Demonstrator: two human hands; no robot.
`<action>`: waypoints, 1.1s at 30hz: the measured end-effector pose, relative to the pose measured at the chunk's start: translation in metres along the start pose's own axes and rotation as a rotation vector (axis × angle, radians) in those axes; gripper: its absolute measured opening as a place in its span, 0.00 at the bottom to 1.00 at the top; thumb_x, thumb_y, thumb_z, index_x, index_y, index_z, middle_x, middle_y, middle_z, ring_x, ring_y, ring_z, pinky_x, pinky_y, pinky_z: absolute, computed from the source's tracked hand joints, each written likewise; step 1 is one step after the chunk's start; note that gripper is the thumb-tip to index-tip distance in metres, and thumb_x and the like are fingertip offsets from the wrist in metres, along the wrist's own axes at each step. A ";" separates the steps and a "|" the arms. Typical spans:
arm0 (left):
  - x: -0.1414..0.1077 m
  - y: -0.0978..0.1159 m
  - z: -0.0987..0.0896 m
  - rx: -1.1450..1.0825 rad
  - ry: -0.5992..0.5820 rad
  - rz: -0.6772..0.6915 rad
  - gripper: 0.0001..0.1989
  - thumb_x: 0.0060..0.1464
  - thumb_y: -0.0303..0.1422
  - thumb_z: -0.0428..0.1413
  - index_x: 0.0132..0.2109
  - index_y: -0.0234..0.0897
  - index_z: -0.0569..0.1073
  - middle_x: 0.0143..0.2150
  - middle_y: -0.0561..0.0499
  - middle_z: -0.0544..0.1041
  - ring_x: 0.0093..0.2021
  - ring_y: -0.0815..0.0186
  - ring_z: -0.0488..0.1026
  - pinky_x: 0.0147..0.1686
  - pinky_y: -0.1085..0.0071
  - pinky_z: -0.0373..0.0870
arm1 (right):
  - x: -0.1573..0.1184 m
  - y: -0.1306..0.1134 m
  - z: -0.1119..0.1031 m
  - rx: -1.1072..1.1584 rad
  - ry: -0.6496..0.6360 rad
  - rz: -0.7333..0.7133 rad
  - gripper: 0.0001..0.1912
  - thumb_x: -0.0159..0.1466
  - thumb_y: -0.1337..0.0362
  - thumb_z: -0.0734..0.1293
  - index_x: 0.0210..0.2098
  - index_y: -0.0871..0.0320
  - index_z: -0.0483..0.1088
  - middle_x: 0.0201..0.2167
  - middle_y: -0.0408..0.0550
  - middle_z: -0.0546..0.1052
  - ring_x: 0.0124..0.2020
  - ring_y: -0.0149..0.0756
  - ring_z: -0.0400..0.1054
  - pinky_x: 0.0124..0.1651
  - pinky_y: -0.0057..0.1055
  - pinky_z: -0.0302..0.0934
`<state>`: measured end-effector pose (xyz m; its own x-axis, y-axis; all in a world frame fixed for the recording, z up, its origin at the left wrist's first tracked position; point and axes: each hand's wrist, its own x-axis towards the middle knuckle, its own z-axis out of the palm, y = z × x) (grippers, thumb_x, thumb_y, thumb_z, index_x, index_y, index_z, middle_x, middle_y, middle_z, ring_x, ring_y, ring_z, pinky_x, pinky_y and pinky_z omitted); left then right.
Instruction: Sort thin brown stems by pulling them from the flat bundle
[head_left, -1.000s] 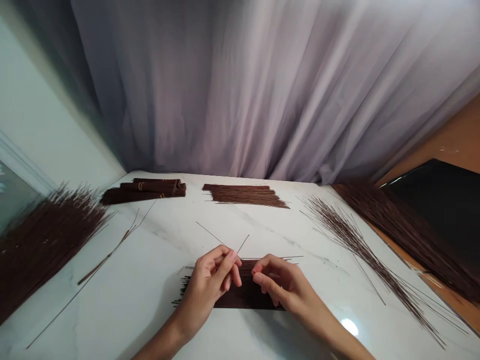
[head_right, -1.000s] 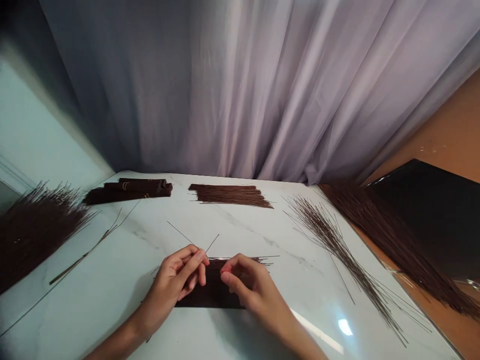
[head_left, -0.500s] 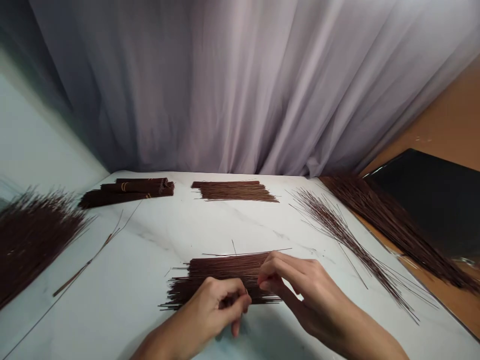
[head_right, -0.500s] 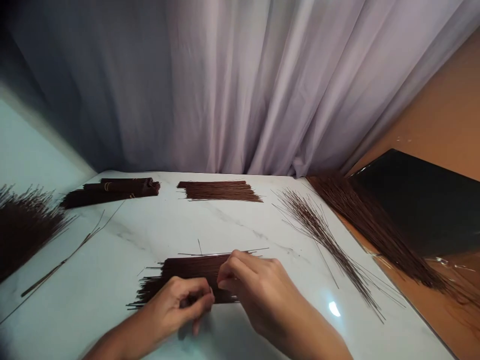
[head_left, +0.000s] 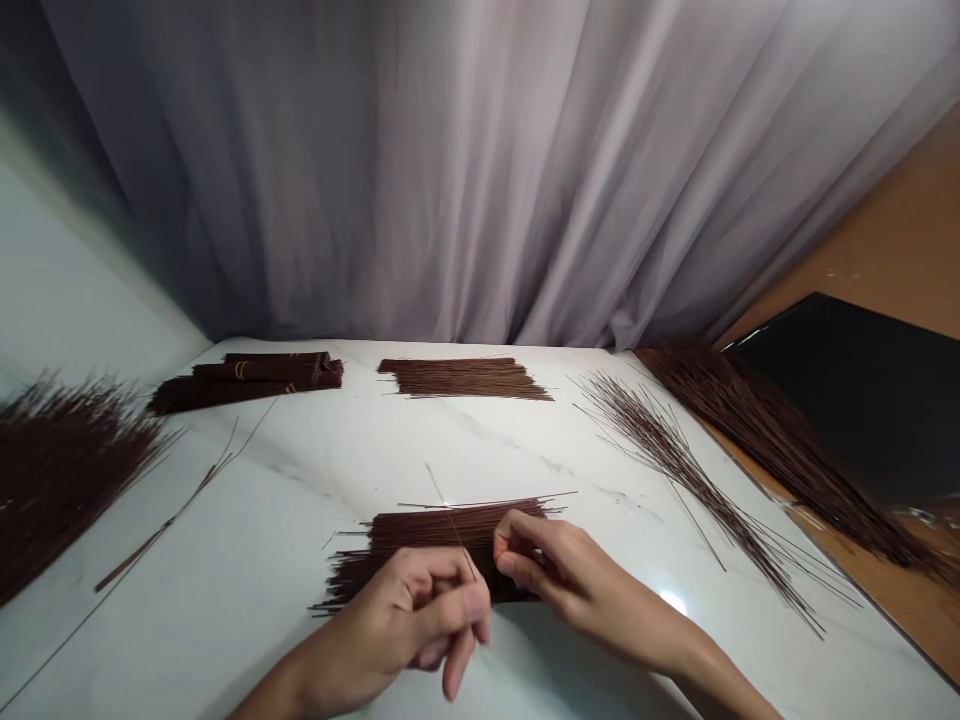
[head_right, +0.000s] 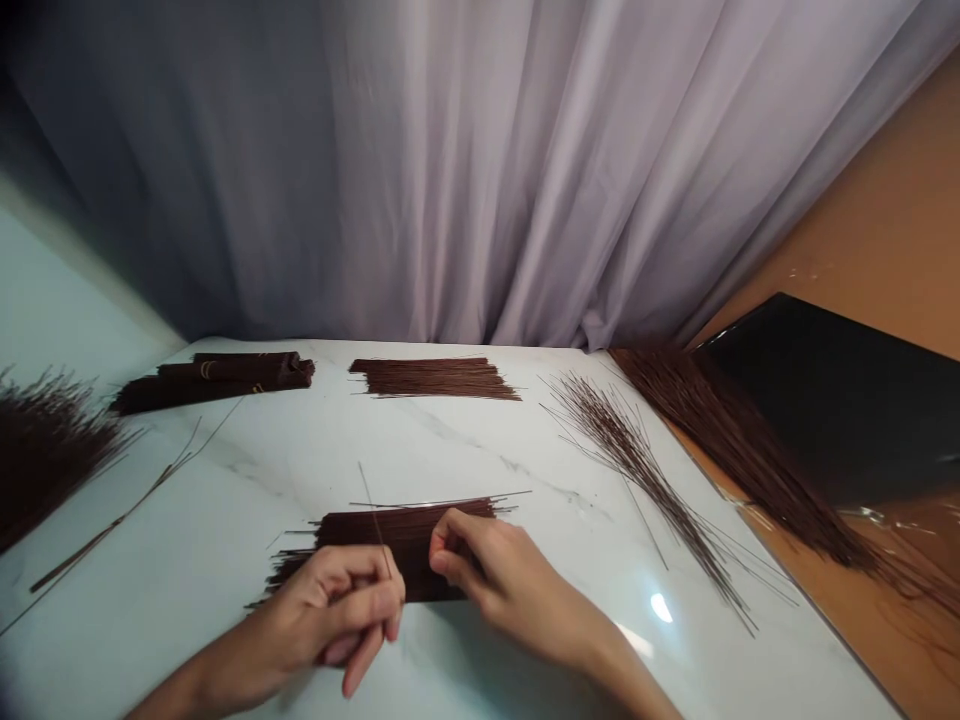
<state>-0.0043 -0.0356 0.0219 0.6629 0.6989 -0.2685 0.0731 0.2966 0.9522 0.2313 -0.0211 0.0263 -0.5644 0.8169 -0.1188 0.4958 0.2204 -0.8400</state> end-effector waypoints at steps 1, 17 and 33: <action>-0.001 0.001 0.002 0.033 -0.078 -0.052 0.13 0.64 0.40 0.56 0.34 0.36 0.73 0.21 0.55 0.71 0.20 0.73 0.56 0.23 0.76 0.53 | -0.001 -0.003 -0.002 -0.043 0.013 -0.039 0.09 0.75 0.59 0.59 0.39 0.55 0.66 0.33 0.42 0.71 0.33 0.31 0.62 0.36 0.28 0.57; 0.012 -0.006 -0.011 -0.053 0.277 0.039 0.16 0.68 0.42 0.52 0.35 0.36 0.71 0.19 0.58 0.67 0.21 0.73 0.50 0.21 0.77 0.47 | -0.019 -0.015 0.002 -0.195 0.027 -0.071 0.10 0.76 0.60 0.55 0.38 0.53 0.61 0.33 0.41 0.71 0.32 0.32 0.62 0.35 0.29 0.58; 0.004 0.004 0.000 -0.105 0.090 -0.005 0.17 0.68 0.42 0.52 0.33 0.36 0.70 0.18 0.58 0.66 0.20 0.73 0.48 0.22 0.75 0.46 | -0.005 0.003 0.003 -0.177 0.063 -0.097 0.10 0.76 0.60 0.56 0.39 0.54 0.64 0.31 0.42 0.72 0.29 0.31 0.61 0.32 0.26 0.56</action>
<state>-0.0013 -0.0314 0.0245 0.5926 0.7515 -0.2900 -0.0054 0.3638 0.9315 0.2337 -0.0263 0.0222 -0.5750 0.8181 -0.0039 0.5529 0.3852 -0.7389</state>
